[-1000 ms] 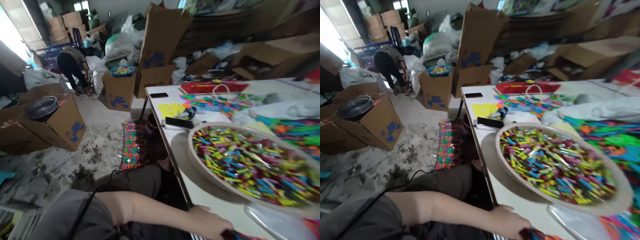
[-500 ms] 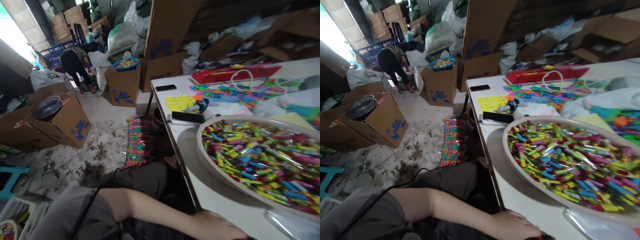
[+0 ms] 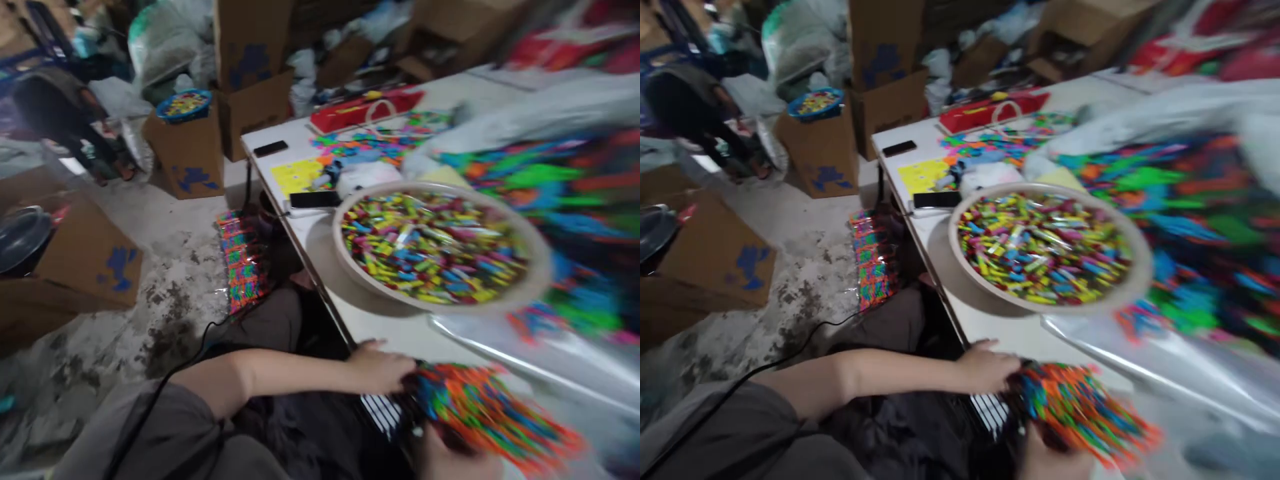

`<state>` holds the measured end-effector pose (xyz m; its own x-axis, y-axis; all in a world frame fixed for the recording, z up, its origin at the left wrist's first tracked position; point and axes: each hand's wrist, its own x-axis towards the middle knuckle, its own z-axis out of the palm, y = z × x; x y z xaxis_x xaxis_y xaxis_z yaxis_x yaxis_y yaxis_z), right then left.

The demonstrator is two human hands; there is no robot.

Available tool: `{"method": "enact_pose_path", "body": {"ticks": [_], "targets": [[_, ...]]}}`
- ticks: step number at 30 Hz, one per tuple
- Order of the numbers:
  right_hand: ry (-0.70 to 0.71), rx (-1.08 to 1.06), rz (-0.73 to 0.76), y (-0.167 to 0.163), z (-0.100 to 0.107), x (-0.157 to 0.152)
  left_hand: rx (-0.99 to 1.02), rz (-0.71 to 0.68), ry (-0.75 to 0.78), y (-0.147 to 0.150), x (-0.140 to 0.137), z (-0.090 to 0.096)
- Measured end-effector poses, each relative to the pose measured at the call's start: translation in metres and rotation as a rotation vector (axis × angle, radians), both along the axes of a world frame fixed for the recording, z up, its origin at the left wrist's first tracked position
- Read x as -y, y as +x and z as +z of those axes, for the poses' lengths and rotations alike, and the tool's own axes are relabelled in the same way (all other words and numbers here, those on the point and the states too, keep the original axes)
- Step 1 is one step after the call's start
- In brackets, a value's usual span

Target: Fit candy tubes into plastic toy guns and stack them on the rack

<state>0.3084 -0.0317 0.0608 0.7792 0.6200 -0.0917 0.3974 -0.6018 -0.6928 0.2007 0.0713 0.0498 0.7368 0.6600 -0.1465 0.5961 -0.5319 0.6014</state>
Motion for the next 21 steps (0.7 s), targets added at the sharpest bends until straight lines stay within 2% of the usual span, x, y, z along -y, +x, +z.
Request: {"method": "enact_pose_path", "body": {"ticks": [3,5,9,11,13,14,17,19,21], "targets": [[-0.048,-0.047,-0.008,0.006,-0.021,-0.01,0.093,0.087,-0.046,-0.019,-0.004,0.002],[0.0,-0.052,-0.026,0.013,-0.029,-0.021,0.15,0.187,-0.06,-0.04,-0.008,0.004],[0.133,-0.104,-0.038,0.016,-0.035,-0.045,0.164,0.35,0.063,-0.099,-0.019,0.002],[0.195,-0.171,0.025,0.012,-0.035,-0.055,0.089,0.573,0.098,-0.128,-0.026,-0.006],[0.25,-0.221,0.079,0.008,-0.034,-0.058,-0.028,0.769,0.014,-0.15,-0.035,-0.019],[0.271,-0.219,0.078,0.006,-0.033,-0.058,-0.085,0.811,-0.06,-0.157,-0.039,-0.026],[0.343,-0.091,-0.049,0.005,-0.021,-0.05,-0.163,0.779,-0.139,-0.165,-0.046,-0.049],[0.44,0.03,-0.119,0.006,-0.002,-0.048,-0.178,0.714,-0.067,-0.162,-0.047,-0.061],[0.544,0.115,-0.057,0.007,0.026,-0.053,-0.178,0.659,0.047,-0.156,-0.044,-0.069]]}}
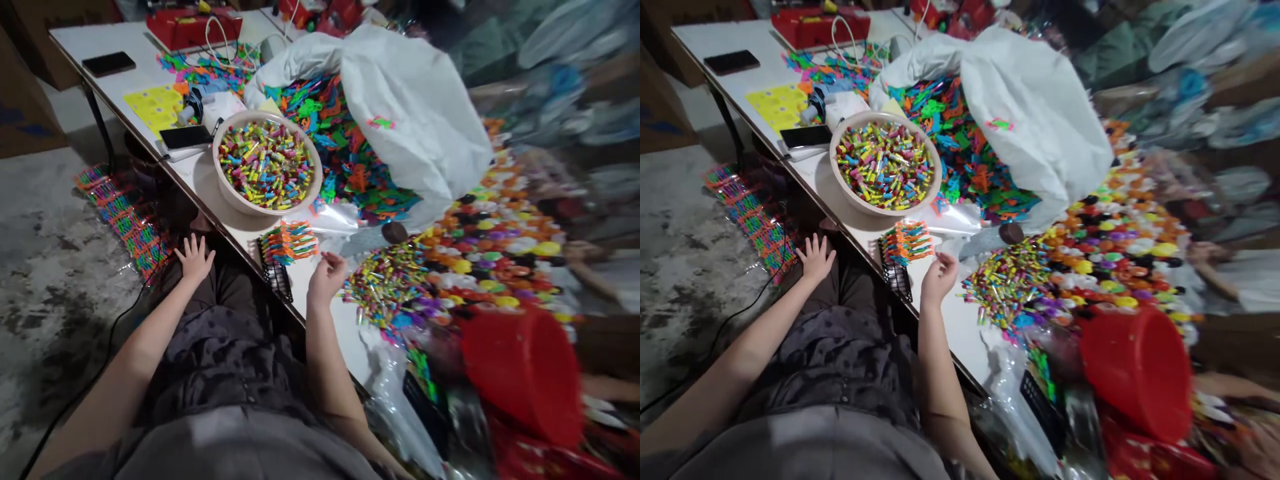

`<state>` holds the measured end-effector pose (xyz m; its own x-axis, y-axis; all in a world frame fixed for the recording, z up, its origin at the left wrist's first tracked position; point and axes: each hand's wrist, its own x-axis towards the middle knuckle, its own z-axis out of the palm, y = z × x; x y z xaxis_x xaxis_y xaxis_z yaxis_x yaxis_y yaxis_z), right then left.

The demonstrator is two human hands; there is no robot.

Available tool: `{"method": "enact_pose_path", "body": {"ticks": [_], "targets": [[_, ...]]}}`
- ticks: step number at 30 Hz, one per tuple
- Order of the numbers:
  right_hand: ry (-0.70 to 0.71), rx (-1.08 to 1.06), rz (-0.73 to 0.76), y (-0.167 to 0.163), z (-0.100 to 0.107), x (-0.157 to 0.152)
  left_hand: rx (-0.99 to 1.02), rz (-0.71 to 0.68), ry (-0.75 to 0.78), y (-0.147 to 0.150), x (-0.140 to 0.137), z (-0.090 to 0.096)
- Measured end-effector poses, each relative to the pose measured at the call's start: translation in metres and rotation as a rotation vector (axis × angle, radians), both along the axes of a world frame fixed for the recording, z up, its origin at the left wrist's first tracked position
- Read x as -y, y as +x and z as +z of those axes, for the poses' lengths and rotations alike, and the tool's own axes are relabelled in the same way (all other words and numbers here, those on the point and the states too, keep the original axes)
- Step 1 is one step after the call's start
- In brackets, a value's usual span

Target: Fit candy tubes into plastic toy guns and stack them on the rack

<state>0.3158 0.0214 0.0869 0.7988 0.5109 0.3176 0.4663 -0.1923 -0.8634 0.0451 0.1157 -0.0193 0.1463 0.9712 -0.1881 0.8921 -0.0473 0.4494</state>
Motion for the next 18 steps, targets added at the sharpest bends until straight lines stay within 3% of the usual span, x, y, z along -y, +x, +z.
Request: {"method": "enact_pose_path", "body": {"ticks": [3,7,9,13,18], "targets": [[0.034,0.12,0.287,-0.006,0.049,-0.029,-0.017,-0.063,0.116,0.007,0.003,-0.006],[-0.186,0.336,0.718,-0.028,0.088,-0.099,-0.018,-0.073,0.152,0.008,0.001,-0.011],[-0.282,0.508,0.826,-0.04,0.089,-0.14,-0.02,-0.057,0.156,0.006,0.0,-0.014],[-0.376,0.898,0.849,-0.057,0.077,-0.204,-0.013,-0.033,0.169,0.001,-0.002,-0.021],[-0.507,1.093,0.859,-0.061,0.07,-0.234,0.001,-0.025,0.163,0.001,-0.002,-0.022]]}}
